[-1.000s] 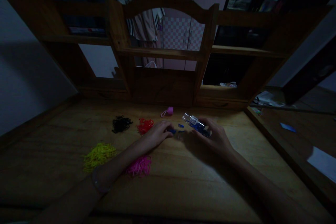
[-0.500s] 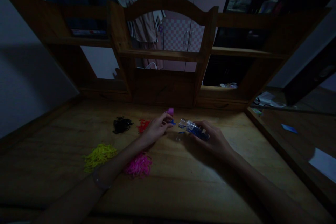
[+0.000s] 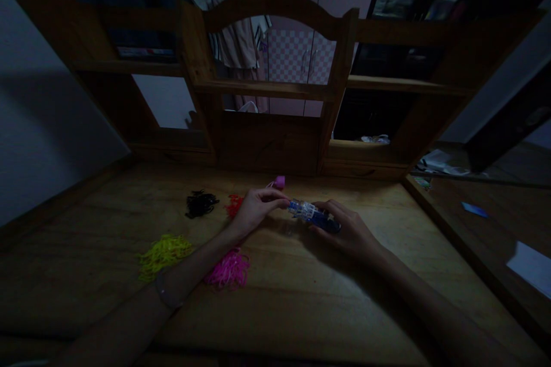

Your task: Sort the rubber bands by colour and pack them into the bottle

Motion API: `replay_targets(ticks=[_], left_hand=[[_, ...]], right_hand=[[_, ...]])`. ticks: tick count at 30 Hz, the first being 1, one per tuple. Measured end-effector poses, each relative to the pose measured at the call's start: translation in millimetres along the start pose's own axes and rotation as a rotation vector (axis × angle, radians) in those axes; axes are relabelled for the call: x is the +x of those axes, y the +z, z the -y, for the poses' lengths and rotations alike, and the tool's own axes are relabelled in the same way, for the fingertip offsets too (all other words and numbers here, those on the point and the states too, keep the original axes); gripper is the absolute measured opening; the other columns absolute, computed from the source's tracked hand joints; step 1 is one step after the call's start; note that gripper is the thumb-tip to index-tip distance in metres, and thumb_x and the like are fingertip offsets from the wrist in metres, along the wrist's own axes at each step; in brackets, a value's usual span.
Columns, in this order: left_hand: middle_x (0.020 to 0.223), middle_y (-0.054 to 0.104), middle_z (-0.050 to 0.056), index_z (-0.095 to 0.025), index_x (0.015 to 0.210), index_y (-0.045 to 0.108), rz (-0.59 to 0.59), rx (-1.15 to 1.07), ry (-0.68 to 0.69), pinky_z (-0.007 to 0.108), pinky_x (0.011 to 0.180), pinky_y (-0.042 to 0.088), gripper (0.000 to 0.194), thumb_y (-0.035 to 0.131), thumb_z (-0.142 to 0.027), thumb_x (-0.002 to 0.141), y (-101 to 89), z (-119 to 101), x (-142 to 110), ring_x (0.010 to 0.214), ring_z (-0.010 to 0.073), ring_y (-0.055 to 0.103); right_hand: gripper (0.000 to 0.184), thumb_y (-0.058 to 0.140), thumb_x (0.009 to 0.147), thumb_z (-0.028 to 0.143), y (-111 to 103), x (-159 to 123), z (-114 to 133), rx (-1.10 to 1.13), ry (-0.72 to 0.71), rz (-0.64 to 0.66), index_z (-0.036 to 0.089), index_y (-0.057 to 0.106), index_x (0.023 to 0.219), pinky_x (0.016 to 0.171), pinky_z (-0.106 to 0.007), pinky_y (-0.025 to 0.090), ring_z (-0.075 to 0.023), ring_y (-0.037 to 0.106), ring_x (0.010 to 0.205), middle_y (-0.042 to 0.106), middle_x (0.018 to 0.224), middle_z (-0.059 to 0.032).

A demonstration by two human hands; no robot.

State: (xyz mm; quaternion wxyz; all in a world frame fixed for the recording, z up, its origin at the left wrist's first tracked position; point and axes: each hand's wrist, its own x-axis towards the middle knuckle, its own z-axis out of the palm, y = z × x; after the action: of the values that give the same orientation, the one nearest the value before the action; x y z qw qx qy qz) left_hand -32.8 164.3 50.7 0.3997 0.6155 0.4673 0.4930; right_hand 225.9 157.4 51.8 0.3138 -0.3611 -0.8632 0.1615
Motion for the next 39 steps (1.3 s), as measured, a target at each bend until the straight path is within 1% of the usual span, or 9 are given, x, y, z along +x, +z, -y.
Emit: replay_targets(ticks=[6, 11, 16, 20, 24, 26, 31, 34, 39], left_hand=[[0.101, 0.072, 0.007, -0.019, 0.087, 0.078, 0.017, 0.006, 0.150, 0.036, 0.096, 0.049, 0.011, 0.073, -0.024, 0.079, 2.3, -3.2, -0.7, 0.102, 0.0206, 0.065], [0.094, 0.072, 0.004, -0.017, 0.093, 0.071, -0.014, -0.117, 0.038, 0.035, 0.087, 0.055, 0.022, 0.078, -0.021, 0.072, 6.8, -8.9, -3.3, 0.089, 0.0185, 0.069], [0.088, 0.072, 0.004, -0.017, 0.086, 0.070, -0.006, -0.039, 0.070, 0.034, 0.084, 0.055, 0.020, 0.079, -0.029, 0.073, 9.1, -11.5, -6.5, 0.087, 0.0193, 0.068], [0.097, 0.072, 0.005, -0.019, 0.093, 0.071, 0.008, 0.041, 0.134, 0.036, 0.093, 0.051, 0.017, 0.067, -0.034, 0.086, 6.8, -13.3, -7.5, 0.096, 0.0199, 0.067], [0.109, 0.068, 0.007, -0.018, 0.104, 0.067, -0.004, 0.136, 0.176, 0.036, 0.093, 0.051, 0.021, 0.054, -0.031, 0.094, 3.5, -8.3, -5.1, 0.100, 0.0196, 0.065], [0.120, 0.063, 0.008, -0.020, 0.112, 0.065, 0.067, 0.268, 0.200, 0.038, 0.098, 0.049, 0.025, 0.052, -0.032, 0.095, 4.2, -2.6, -5.5, 0.111, 0.0215, 0.061], [0.145, 0.047, 0.010, -0.025, 0.141, 0.043, 0.371, 0.563, 0.303, 0.042, 0.114, 0.034, 0.048, 0.053, -0.034, 0.095, 13.4, 8.8, -13.8, 0.136, 0.0248, 0.041], [0.134, 0.055, 0.008, -0.025, 0.133, 0.052, 0.432, 0.579, 0.362, 0.039, 0.109, 0.039, 0.035, 0.048, -0.030, 0.098, 17.4, 8.8, -16.3, 0.127, 0.0226, 0.048], [0.110, 0.060, 0.006, -0.021, 0.105, 0.064, 0.420, 0.564, 0.404, 0.034, 0.093, 0.047, 0.018, 0.047, -0.022, 0.098, 16.5, 4.8, -12.8, 0.105, 0.0203, 0.057]], right_hand=[[0.042, 0.067, 0.085, 0.037, -2.0, 1.0, 1.9, -0.003, -0.007, -0.020, 0.025, 0.060, 0.124, 0.080, -0.035, 0.053, -0.0229, 0.066, 0.094, 0.068, 0.110, -0.0070], [0.042, 0.066, 0.085, 0.037, -3.3, 1.4, 4.7, 0.015, 0.000, -0.015, 0.026, 0.060, 0.125, 0.079, -0.035, 0.053, -0.0232, 0.066, 0.094, 0.068, 0.109, -0.0068], [0.041, 0.066, 0.085, 0.039, -2.5, 0.0, 7.2, 0.076, 0.021, 0.004, 0.027, 0.061, 0.124, 0.080, -0.034, 0.052, -0.0227, 0.065, 0.096, 0.068, 0.111, -0.0054], [0.040, 0.066, 0.086, 0.040, -1.7, -0.6, 6.3, 0.140, 0.094, -0.014, 0.026, 0.061, 0.122, 0.075, -0.032, 0.052, -0.0224, 0.065, 0.095, 0.069, 0.111, -0.0044], [0.037, 0.066, 0.085, 0.044, -1.9, 0.4, 1.5, 0.114, 0.204, -0.127, 0.023, 0.064, 0.115, 0.070, -0.033, 0.052, -0.0235, 0.066, 0.088, 0.070, 0.106, -0.0058], [0.037, 0.067, 0.084, 0.046, -2.1, 1.1, -1.1, 0.095, 0.239, -0.181, 0.023, 0.065, 0.113, 0.068, -0.033, 0.051, -0.0233, 0.066, 0.085, 0.071, 0.105, -0.0061], [0.037, 0.066, 0.085, 0.046, -1.4, 2.4, -3.2, 0.085, 0.245, -0.234, 0.022, 0.064, 0.113, 0.069, -0.032, 0.051, -0.0228, 0.067, 0.086, 0.071, 0.105, -0.0061], [0.036, 0.066, 0.085, 0.045, -1.1, 2.6, -1.5, 0.103, 0.230, -0.223, 0.022, 0.064, 0.113, 0.073, -0.033, 0.051, -0.0235, 0.067, 0.090, 0.070, 0.106, -0.0061], [0.036, 0.066, 0.085, 0.045, -1.1, 2.6, 0.3, 0.098, 0.232, -0.221, 0.022, 0.064, 0.113, 0.073, -0.035, 0.052, -0.0242, 0.067, 0.089, 0.071, 0.105, -0.0071]])
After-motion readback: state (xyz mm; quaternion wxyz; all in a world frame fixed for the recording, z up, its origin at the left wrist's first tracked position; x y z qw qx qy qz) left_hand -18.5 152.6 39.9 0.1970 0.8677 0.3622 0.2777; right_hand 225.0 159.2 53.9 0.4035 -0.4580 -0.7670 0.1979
